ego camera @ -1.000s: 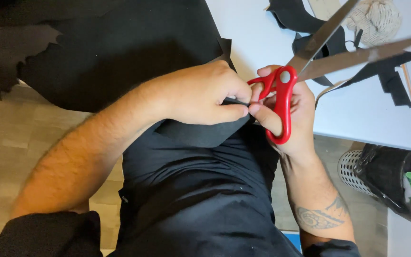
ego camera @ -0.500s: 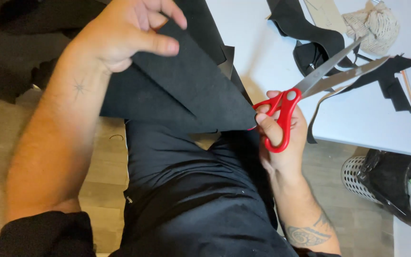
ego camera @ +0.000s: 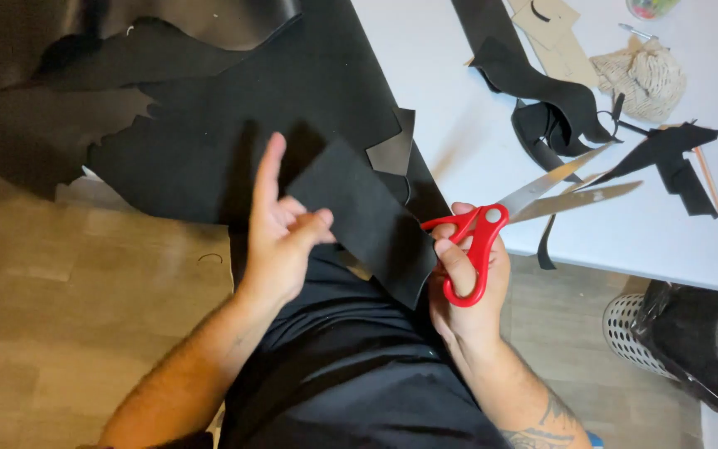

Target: Cutting out specific shapes from a large piece of black leather using scissors on a workshop table.

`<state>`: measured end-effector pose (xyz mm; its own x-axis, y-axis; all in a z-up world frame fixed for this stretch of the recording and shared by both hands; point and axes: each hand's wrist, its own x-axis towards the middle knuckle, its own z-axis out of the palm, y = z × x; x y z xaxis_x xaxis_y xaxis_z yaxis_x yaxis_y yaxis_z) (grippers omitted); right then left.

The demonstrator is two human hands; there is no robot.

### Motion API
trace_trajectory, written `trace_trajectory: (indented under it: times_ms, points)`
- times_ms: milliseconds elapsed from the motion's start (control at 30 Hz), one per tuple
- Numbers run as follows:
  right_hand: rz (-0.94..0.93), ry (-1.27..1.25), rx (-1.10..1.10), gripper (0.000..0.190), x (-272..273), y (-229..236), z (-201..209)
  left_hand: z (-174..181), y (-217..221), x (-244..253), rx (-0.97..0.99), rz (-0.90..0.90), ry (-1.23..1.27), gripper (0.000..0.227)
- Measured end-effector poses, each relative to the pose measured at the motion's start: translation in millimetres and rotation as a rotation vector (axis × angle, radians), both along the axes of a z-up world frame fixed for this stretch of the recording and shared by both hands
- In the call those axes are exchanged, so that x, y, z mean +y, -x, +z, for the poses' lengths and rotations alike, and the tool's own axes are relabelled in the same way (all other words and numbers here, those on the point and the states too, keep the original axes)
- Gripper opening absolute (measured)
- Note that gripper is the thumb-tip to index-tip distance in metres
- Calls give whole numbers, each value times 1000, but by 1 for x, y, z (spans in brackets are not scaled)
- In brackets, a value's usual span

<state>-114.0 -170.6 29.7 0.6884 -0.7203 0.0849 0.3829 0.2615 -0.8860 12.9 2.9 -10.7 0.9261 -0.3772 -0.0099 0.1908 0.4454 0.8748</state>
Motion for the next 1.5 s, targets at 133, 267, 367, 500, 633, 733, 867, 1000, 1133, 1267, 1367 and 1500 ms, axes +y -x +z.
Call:
trace_trajectory:
  times_ms: [133,267,367,500,633,733,867,1000,1133,1267,1367,1500]
  points:
    - [101,52,-115,54,7,15,-5,51,-16,10,-356,161,58,86]
    - [67,244,-260,74,1,8,22,64,-3,3,-509,-30,79,77]
    - [146,301,-211,89,-9,9,9,77,5,-5,-672,-258,-27,63]
    - [109,357,87,41,-19,18,-34,63,8,-16,-721,-267,-93,62]
    - [-29,191,-4,39,0,2,22,47,33,-20,-572,-366,18,95]
    - [-122,105,-76,43,-9,-5,14,29,50,-19,-614,-461,9,96]
    - [-166,118,-63,41,-8,-3,12,28,61,-24,-761,-373,-124,86]
    - [-187,141,-73,47,-14,4,-1,54,65,-27,-755,-323,-93,56]
    - [-208,218,-17,50,-30,19,-34,44,60,-30,-786,-317,-80,43]
    - [-213,295,9,53,-24,21,-29,46,59,-26,-771,-335,-77,44]
    - [-201,332,30,54,-21,21,-22,50,58,-24,-756,-337,-49,47]
    - [-99,365,21,54,-15,27,-18,56,44,-11,-723,-314,-60,49]
